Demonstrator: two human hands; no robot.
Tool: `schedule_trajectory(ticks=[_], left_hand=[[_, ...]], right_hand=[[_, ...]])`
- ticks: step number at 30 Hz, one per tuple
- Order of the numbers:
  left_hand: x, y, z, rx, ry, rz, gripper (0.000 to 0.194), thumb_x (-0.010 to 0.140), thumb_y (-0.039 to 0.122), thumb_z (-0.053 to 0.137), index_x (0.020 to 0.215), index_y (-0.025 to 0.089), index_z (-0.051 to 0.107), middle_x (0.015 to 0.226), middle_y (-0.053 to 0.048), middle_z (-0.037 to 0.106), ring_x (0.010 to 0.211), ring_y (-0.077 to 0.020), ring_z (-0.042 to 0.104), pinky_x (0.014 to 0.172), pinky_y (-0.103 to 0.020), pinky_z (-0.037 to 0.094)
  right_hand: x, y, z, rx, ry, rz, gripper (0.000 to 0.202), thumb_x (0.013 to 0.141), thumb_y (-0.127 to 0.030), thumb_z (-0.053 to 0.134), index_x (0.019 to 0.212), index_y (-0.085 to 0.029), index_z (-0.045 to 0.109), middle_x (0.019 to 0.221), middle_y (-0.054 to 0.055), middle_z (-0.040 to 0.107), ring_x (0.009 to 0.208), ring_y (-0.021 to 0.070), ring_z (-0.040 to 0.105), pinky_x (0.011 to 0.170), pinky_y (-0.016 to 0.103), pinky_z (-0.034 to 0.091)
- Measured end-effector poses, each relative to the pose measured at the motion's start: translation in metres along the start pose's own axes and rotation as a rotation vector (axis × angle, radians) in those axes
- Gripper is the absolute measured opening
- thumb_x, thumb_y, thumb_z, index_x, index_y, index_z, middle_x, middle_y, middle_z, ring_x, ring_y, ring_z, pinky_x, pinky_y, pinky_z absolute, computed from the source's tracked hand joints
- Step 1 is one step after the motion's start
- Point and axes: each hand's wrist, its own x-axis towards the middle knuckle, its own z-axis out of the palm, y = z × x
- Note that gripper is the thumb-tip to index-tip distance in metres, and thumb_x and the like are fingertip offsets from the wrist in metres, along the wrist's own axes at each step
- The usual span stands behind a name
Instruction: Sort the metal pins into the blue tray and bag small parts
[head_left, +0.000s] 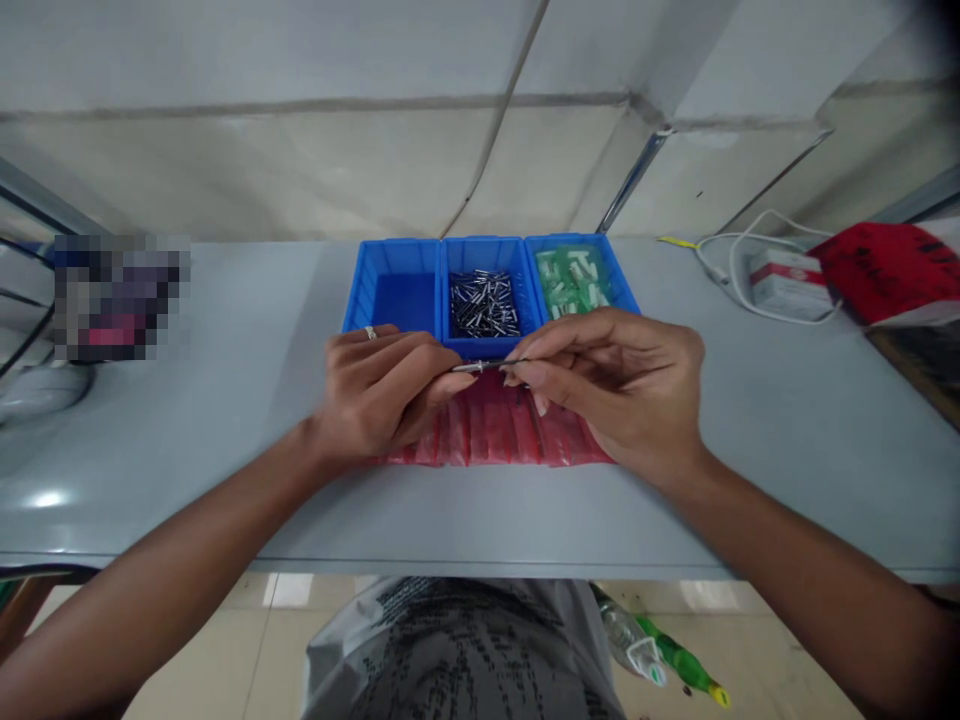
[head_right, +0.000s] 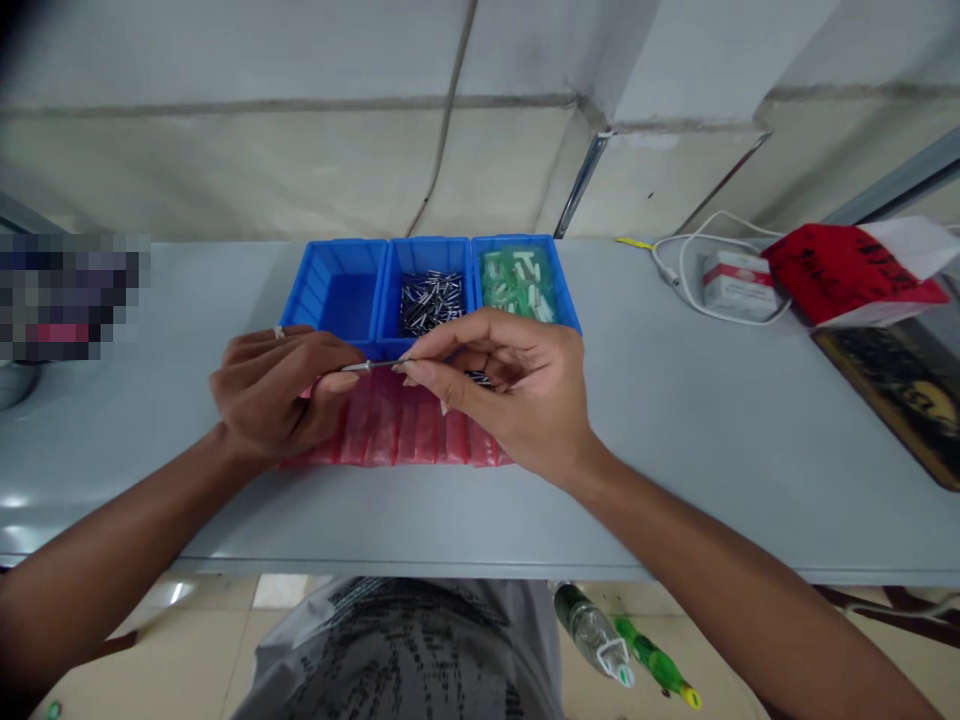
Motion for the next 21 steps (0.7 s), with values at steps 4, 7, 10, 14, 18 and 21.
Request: schedule_trajectory(ticks=[4, 7, 10, 14, 18, 21], left_hand=[[0.000, 0.001, 0.000, 0.009, 0.066, -0.102, 0.025, 0.101, 0.021, 0.048, 0.080, 0.017, 0.060, 0.064, 0.002, 0.062, 0.053, -0.0074, 0.050, 0.054, -0.025, 0.038], [0.000, 0.001, 0.000, 0.031, 0.078, -0.099, 0.023, 0.099, 0.018, 0.050, 0.078, 0.017, 0.059, 0.063, 0.003, 0.062, 0.053, -0.0073, 0.049, 0.054, -0.025, 0.038], [0.000, 0.001, 0.001, 0.055, 0.050, -0.064, 0.021, 0.097, 0.017, 0.053, 0.078, 0.016, 0.060, 0.062, 0.002, 0.061, 0.052, -0.0077, 0.050, 0.053, -0.025, 0.038], [0.001, 0.001, 0.001, 0.087, 0.027, -0.049, 0.020, 0.094, 0.015, 0.057, 0.074, 0.016, 0.059, 0.059, 0.004, 0.057, 0.049, -0.0072, 0.048, 0.053, -0.026, 0.035], [0.003, 0.001, 0.000, 0.088, 0.028, -0.032, 0.022, 0.092, 0.012, 0.059, 0.070, 0.016, 0.058, 0.057, 0.004, 0.054, 0.048, -0.0072, 0.044, 0.051, -0.027, 0.032], [0.003, 0.000, 0.000, 0.093, 0.021, -0.010, 0.022, 0.090, 0.011, 0.060, 0.069, 0.016, 0.057, 0.056, 0.005, 0.050, 0.048, -0.0073, 0.041, 0.050, -0.028, 0.030]], right_hand=[[0.005, 0.009, -0.002, 0.000, 0.126, 0.053, 0.013, 0.083, -0.015, 0.081, 0.093, -0.022, 0.078, 0.086, 0.001, 0.079, 0.069, 0.0131, 0.071, 0.053, 0.024, 0.057], [0.010, 0.009, -0.006, 0.057, 0.118, 0.093, 0.020, 0.088, -0.017, 0.075, 0.107, -0.023, 0.075, 0.101, 0.003, 0.080, 0.082, 0.0172, 0.075, 0.052, 0.025, 0.057], [0.012, 0.004, -0.012, -0.133, -0.055, 0.073, 0.015, 0.093, -0.021, 0.070, 0.108, -0.024, 0.074, 0.091, 0.001, 0.080, 0.068, 0.0140, 0.072, 0.049, 0.025, 0.054], [0.008, 0.006, -0.015, -0.911, -0.449, -0.248, 0.018, 0.094, -0.017, 0.066, 0.109, -0.019, 0.076, 0.098, 0.006, 0.079, 0.085, 0.0225, 0.074, 0.070, 0.036, 0.060], [0.002, 0.020, -0.015, -1.253, -0.670, -0.370, 0.032, 0.098, -0.010, 0.055, 0.126, -0.017, 0.069, 0.110, 0.009, 0.076, 0.104, 0.0279, 0.070, 0.079, 0.041, 0.060], [0.001, 0.024, -0.015, -1.236, -0.712, -0.386, 0.033, 0.099, -0.007, 0.051, 0.126, -0.016, 0.068, 0.111, 0.009, 0.074, 0.105, 0.0246, 0.069, 0.086, 0.039, 0.060]])
